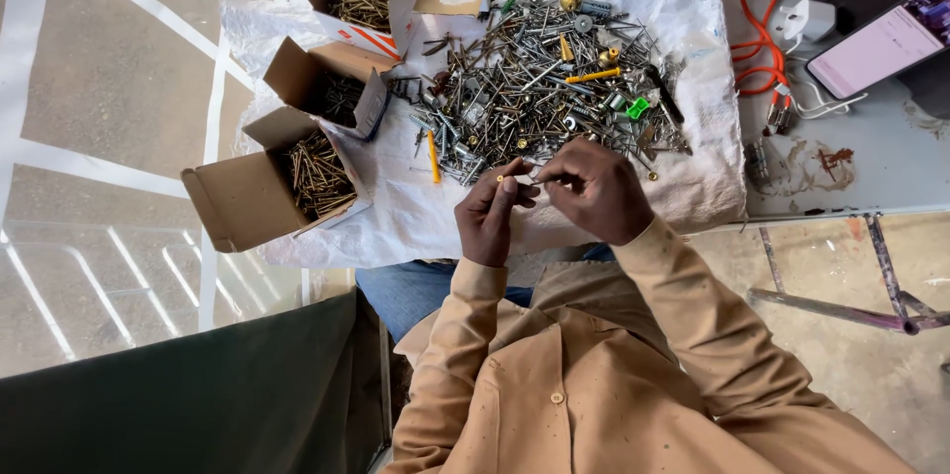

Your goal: The person sorts a large pile of mixed metal hardware, including screws, nails, and bolts, on a white cloth. They pick up individual items by hand, inspect them, and place selected pieces into small cardboard boxes arranged on the table.

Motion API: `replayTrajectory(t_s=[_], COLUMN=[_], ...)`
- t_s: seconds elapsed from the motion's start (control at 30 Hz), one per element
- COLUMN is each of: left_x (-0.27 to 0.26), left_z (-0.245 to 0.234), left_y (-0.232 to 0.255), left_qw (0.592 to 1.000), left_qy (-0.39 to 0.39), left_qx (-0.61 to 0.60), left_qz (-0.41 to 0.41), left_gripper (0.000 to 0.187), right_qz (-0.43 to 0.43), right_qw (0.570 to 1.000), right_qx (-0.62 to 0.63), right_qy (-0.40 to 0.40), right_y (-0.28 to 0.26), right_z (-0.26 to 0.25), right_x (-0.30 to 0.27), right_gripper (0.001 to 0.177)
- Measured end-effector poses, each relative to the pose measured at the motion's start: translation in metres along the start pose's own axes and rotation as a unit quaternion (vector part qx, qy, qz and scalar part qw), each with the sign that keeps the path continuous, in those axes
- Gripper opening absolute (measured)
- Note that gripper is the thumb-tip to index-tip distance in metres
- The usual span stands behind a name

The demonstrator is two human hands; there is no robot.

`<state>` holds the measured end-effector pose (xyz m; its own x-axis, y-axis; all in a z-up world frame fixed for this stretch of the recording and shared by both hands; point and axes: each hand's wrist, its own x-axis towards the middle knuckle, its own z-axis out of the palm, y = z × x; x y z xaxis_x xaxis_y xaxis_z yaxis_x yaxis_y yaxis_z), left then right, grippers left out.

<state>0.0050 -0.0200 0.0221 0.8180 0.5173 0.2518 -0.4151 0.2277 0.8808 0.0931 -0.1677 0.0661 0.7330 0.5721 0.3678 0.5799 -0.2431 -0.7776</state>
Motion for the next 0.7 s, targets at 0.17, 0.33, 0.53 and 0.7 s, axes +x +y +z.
replayTrajectory(t_s=[0.17, 0.33, 0.53, 0.7], left_x=[-0.003, -0.004, -0.005, -0.003], left_z=[0.0, -0.002, -0.007, -0.013], left_y=[0.001, -0.001, -0.015, -0.016], left_qw=[0.991, 0.986, 0.999, 0.987], left_qy=[-0.047, -0.057, -0.03, -0.007], left_qx=[0.121, 0.156, 0.013, -0.129], left_qz=[0.019, 0.014, -0.042, -0.096], left_gripper=[0.019, 0.017, 0.013, 0.017], right_qz=[0.009, 0.061, 0.096, 0.04], right_qw=[0.999, 0.994, 0.984, 0.98], right_qx=[0.031, 0.085, 0.149, -0.195], right_qy=[0.008, 0.013, -0.03, 0.011], right_y=[-0.044, -0.045, 0.022, 0.077], right_z=[-0.001, 0.002, -0.015, -0.021], right_x=[0.01, 0.012, 0.038, 0.074], right_gripper=[0.018, 0.02, 0.017, 0.02])
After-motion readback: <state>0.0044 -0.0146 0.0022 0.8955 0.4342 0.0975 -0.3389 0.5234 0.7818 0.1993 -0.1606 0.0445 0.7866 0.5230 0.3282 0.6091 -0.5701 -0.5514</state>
